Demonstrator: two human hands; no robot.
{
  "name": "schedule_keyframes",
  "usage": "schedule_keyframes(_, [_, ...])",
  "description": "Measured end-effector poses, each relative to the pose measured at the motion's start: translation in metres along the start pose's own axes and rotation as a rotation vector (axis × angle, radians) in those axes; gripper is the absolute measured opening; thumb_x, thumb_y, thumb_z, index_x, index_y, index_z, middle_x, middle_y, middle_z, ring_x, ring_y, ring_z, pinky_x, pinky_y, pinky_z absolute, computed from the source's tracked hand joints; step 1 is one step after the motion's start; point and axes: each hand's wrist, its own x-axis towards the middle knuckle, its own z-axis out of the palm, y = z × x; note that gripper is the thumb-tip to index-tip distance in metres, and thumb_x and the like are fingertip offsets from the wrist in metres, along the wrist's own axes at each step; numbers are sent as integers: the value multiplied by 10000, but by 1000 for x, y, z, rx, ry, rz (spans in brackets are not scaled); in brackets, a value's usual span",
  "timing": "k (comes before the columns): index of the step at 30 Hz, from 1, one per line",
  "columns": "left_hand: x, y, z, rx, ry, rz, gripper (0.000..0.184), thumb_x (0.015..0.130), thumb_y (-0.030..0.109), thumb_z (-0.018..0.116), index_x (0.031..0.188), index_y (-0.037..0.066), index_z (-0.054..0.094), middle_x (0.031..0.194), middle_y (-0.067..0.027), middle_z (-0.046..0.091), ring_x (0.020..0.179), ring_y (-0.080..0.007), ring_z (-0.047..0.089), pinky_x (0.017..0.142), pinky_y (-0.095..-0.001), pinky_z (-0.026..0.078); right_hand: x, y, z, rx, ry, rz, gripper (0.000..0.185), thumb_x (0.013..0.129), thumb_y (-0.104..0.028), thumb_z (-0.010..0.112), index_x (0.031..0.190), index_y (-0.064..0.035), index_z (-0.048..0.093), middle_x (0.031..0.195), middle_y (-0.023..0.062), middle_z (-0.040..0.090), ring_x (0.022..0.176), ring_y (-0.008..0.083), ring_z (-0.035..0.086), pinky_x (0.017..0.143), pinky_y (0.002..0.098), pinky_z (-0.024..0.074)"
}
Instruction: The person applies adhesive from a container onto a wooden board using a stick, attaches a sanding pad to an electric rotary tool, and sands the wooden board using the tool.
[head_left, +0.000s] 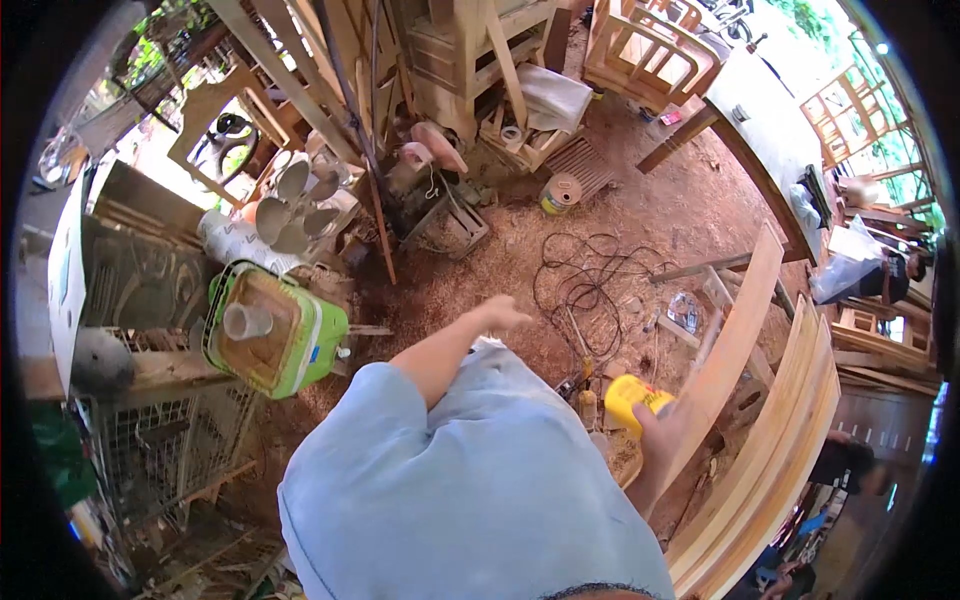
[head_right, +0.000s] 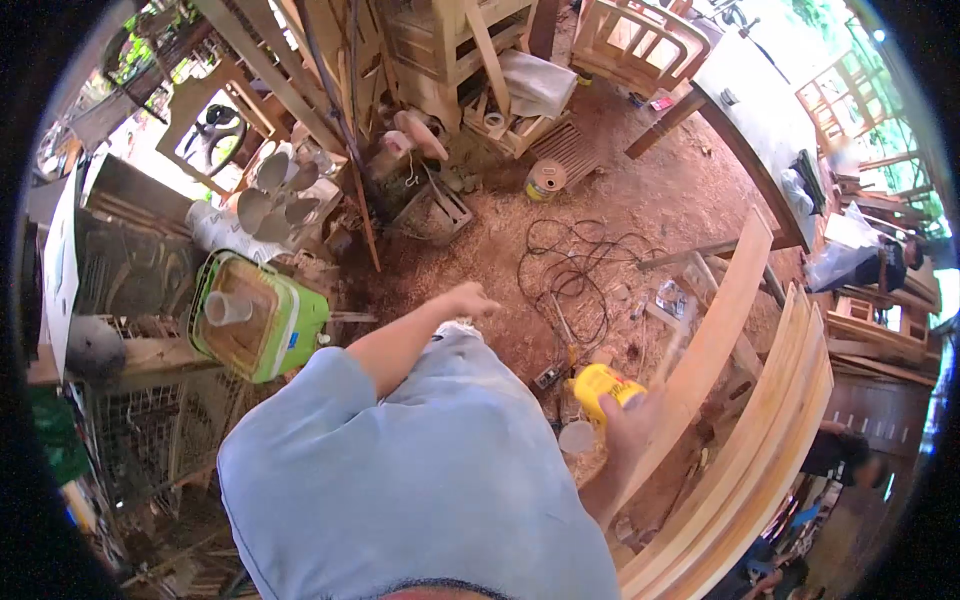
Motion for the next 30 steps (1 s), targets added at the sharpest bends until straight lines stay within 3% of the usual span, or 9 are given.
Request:
schedule_keyframes(3, [-24, 61, 2, -43, -194, 195, 934, 815, 738, 526, 1211, -106, 586, 1304, -275, 562, 1202, -377, 554, 983, -431, 456, 17, -36, 60, -518, -5, -230, 877, 616, -56, 797, 1366, 85, 365, 1285, 242, 459, 1209, 350, 469, 1037, 413, 384])
schedule_keyframes(6, [-44, 91, -6, -151, -273, 280, 921, 824, 748, 518, 1217, -82, 596, 1242, -260, 600, 1157, -352, 579, 965, -427, 463, 31, -63, 104, -606, -105, -279, 910, 636, -99, 800, 1390, 99, 331, 1293, 259, 456, 1224, 366, 457, 1052, 432, 366])
schedule_keyframes(8, [-73, 114, -27, -581, -395, 499, 895, 858, 709, 526, 1356, -33, 486, 1328, -195, 531, 1222, -278, 503, 1026, -402, 415, 32, -86, 130, -567, -153, -313, 970, 647, -159, 808, 1422, 103, 287, 1314, 283, 439, 1250, 408, 426, 1061, 469, 351])
schedule_keyframes(14, [-64, 113, -41, -460, -108, 359, 894, 768, 717, 633, 1290, -1, 520, 1115, -113, 509, 1061, -227, 518, 939, -393, 447, 51, -86, 172, -851, -238, -565, 982, 620, -222, 818, 1400, 87, 309, 1297, 284, 452, 1208, 439, 436, 1030, 512, 359])
schedule_keyframes(20, [-39, 107, -43, -969, -7, 460, 585, 793, 428, 752, 1143, -9, 584, 996, -85, 623, 954, -156, 592, 807, -273, 485, 80, -107, 180, -698, -445, -593, 960, 623, -242, 831, 1411, 24, 351, 1331, 234, 453, 1217, 415, 441, 1032, 493, 355])
schedule_keyframes(22, [-64, 126, -68, -872, 37, 224, 463, 863, 287, 692, 1194, -1, 547, 1002, -49, 639, 930, -130, 609, 833, -285, 499, 94, -109, 177, -652, -580, -711, 962, 643, -256, 835, 1427, 10, 344, 1348, 242, 439, 1236, 418, 427, 1050, 490, 346])
schedule_keyframes(26, [-36, 133, -59, -996, 121, 343, 458, 858, 288, 688, 1194, 6, 557, 1043, -61, 636, 918, -143, 615, 785, -294, 516, 104, -106, 164, -606, -544, -629, 923, 703, -320, 818, 1435, -4, 353, 1372, 286, 416, 1290, 461, 401, 1049, 488, 393])
schedule_keyframes(28, [-29, 130, -60, -1043, 146, 309, 439, 842, 279, 704, 1168, 13, 579, 1031, -50, 645, 882, -140, 621, 755, -279, 516, 107, -106, 159, -604, -482, -644, 795, 795, -303, 749, 1445, -59, 362, 1333, 267, 468, 1286, 443, 419, 1025, 467, 429])
schedule_keyframes(30, [-23, 131, -64, -1085, 123, 217, 495, 846, 331, 687, 1218, 33, 554, 1063, -54, 624, 926, -154, 606, 779, -305, 502, 117, -91, 159, -547, -496, -471, 612, 894, -309, 626, 1449, -213, 386, 1303, 280, 477, 1077, 480, 568, 941, 512, 477])
